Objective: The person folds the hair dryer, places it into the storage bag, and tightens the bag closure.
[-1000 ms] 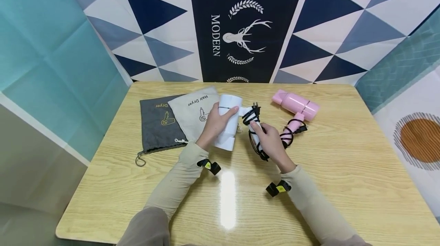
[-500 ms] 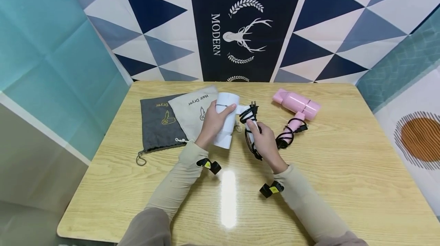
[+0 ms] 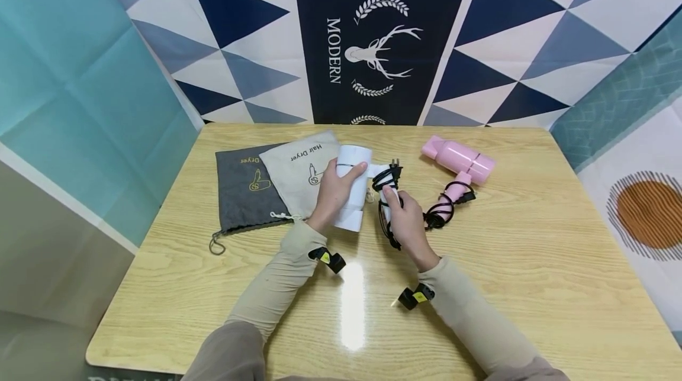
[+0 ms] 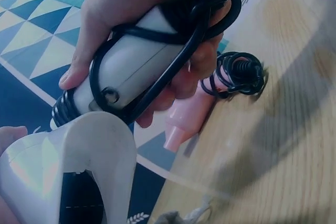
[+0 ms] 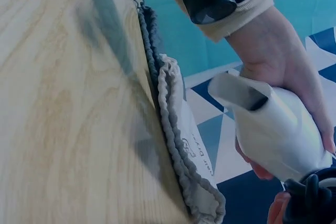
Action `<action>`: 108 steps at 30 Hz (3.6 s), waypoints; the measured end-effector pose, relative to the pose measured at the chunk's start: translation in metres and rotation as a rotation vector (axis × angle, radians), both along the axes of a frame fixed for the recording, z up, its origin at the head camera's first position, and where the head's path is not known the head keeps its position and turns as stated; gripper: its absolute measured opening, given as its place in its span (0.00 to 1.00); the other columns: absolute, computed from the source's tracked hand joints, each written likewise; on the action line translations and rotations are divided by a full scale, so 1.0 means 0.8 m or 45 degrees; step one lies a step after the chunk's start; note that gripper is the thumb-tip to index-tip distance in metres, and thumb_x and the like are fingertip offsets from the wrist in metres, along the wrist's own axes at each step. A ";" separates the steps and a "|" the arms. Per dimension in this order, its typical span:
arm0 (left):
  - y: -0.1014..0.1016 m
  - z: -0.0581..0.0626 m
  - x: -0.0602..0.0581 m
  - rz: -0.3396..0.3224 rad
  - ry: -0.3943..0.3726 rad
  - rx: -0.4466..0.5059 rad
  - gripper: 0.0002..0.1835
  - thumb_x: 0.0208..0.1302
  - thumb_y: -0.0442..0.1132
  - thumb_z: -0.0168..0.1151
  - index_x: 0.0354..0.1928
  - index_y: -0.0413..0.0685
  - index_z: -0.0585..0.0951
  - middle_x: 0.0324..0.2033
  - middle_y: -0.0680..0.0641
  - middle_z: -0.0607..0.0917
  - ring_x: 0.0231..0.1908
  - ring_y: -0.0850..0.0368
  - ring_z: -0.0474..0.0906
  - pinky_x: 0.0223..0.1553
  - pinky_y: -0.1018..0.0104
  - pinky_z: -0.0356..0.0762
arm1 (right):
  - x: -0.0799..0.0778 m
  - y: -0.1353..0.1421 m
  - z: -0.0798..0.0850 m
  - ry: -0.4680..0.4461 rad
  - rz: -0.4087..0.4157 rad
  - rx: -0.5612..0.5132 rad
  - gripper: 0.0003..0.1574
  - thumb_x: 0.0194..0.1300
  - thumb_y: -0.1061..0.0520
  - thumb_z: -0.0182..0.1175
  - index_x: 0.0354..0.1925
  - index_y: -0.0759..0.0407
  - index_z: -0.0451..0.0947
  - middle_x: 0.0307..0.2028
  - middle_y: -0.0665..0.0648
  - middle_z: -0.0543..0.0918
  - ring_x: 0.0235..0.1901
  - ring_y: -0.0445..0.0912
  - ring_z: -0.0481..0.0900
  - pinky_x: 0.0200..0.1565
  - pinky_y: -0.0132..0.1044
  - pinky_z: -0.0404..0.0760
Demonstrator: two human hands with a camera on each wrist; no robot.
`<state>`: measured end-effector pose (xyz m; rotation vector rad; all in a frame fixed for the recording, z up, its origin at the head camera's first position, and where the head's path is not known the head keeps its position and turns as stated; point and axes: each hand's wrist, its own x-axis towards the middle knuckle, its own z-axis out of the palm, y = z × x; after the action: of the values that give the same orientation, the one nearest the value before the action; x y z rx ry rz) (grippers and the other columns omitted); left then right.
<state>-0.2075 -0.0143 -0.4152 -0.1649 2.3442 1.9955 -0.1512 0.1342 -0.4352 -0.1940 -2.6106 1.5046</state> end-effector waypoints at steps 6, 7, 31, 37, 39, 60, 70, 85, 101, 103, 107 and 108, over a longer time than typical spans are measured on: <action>0.020 0.000 0.003 0.090 0.049 0.023 0.38 0.61 0.60 0.64 0.64 0.43 0.67 0.41 0.42 0.81 0.32 0.55 0.78 0.31 0.65 0.78 | -0.003 -0.012 -0.002 0.087 -0.113 -0.044 0.30 0.76 0.38 0.43 0.32 0.62 0.69 0.25 0.58 0.69 0.27 0.52 0.69 0.31 0.40 0.68; 0.022 0.001 0.004 0.104 0.058 0.016 0.38 0.61 0.60 0.64 0.64 0.43 0.67 0.41 0.43 0.81 0.32 0.55 0.78 0.32 0.65 0.78 | -0.004 -0.013 -0.003 0.104 -0.130 -0.052 0.30 0.76 0.38 0.42 0.32 0.63 0.69 0.25 0.58 0.68 0.27 0.52 0.69 0.32 0.40 0.68; 0.035 0.003 0.004 0.159 0.030 -0.015 0.42 0.60 0.63 0.62 0.68 0.43 0.64 0.42 0.43 0.82 0.34 0.53 0.80 0.32 0.64 0.78 | -0.011 -0.012 -0.001 0.120 -0.165 -0.062 0.33 0.75 0.37 0.41 0.35 0.66 0.70 0.27 0.60 0.69 0.30 0.55 0.70 0.34 0.42 0.68; 0.031 0.001 -0.001 0.143 0.046 0.059 0.40 0.61 0.60 0.63 0.66 0.41 0.65 0.44 0.42 0.80 0.35 0.54 0.78 0.34 0.64 0.79 | -0.017 -0.006 0.006 0.039 -0.071 -0.036 0.36 0.75 0.35 0.40 0.41 0.67 0.71 0.29 0.61 0.70 0.33 0.55 0.71 0.37 0.42 0.70; 0.030 0.002 -0.003 0.131 0.048 0.102 0.40 0.62 0.60 0.62 0.65 0.40 0.65 0.44 0.41 0.79 0.35 0.54 0.78 0.35 0.64 0.79 | -0.021 -0.001 0.010 0.008 -0.026 0.011 0.37 0.75 0.34 0.38 0.43 0.68 0.71 0.31 0.63 0.71 0.35 0.56 0.72 0.40 0.44 0.71; 0.015 0.007 -0.010 0.095 0.001 0.295 0.39 0.65 0.57 0.61 0.68 0.41 0.61 0.46 0.42 0.78 0.37 0.55 0.79 0.37 0.61 0.81 | -0.026 0.009 0.022 -0.171 0.114 -0.091 0.39 0.67 0.28 0.49 0.41 0.63 0.76 0.29 0.55 0.77 0.30 0.46 0.74 0.32 0.33 0.74; 0.016 0.005 0.000 0.067 -0.013 0.317 0.39 0.66 0.57 0.59 0.69 0.42 0.58 0.49 0.41 0.76 0.40 0.54 0.78 0.39 0.61 0.80 | -0.017 0.008 0.016 -0.130 0.088 -0.165 0.35 0.67 0.31 0.53 0.34 0.63 0.74 0.23 0.51 0.75 0.22 0.41 0.71 0.25 0.32 0.71; 0.004 0.005 0.003 -0.129 -0.073 0.198 0.36 0.68 0.58 0.55 0.67 0.42 0.60 0.51 0.40 0.77 0.43 0.51 0.80 0.44 0.58 0.82 | -0.007 0.014 0.024 -0.093 0.032 -0.231 0.34 0.67 0.33 0.56 0.32 0.65 0.75 0.18 0.48 0.73 0.18 0.40 0.69 0.23 0.31 0.71; -0.025 -0.004 -0.012 -0.331 -0.136 -0.005 0.36 0.73 0.62 0.42 0.68 0.41 0.67 0.54 0.39 0.79 0.52 0.46 0.78 0.57 0.50 0.76 | -0.009 0.032 0.022 -0.109 -0.005 -0.213 0.32 0.65 0.34 0.58 0.29 0.62 0.71 0.14 0.44 0.60 0.16 0.39 0.61 0.20 0.32 0.64; -0.029 -0.007 -0.013 -0.339 -0.112 -0.031 0.34 0.74 0.62 0.42 0.67 0.41 0.69 0.54 0.38 0.80 0.52 0.45 0.78 0.56 0.50 0.77 | -0.010 0.033 0.021 -0.108 -0.010 -0.215 0.32 0.65 0.34 0.58 0.29 0.62 0.72 0.15 0.45 0.62 0.17 0.39 0.62 0.21 0.31 0.65; -0.035 -0.011 -0.015 -0.360 -0.078 -0.098 0.32 0.74 0.60 0.43 0.65 0.42 0.72 0.54 0.40 0.81 0.52 0.45 0.79 0.52 0.53 0.79 | -0.010 0.037 0.021 -0.109 -0.023 -0.205 0.32 0.65 0.34 0.58 0.28 0.62 0.72 0.15 0.45 0.62 0.17 0.40 0.63 0.21 0.32 0.65; -0.037 -0.012 -0.015 -0.364 -0.080 -0.117 0.31 0.74 0.60 0.44 0.64 0.43 0.72 0.54 0.40 0.81 0.51 0.45 0.80 0.51 0.53 0.79 | -0.011 0.038 0.021 -0.109 -0.027 -0.209 0.31 0.65 0.35 0.58 0.28 0.62 0.72 0.15 0.45 0.62 0.17 0.40 0.63 0.21 0.32 0.65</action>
<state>-0.2194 -0.0441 -0.4252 0.0977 2.2719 1.7278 -0.1597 0.1642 -0.4181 -0.3075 -2.5388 1.7408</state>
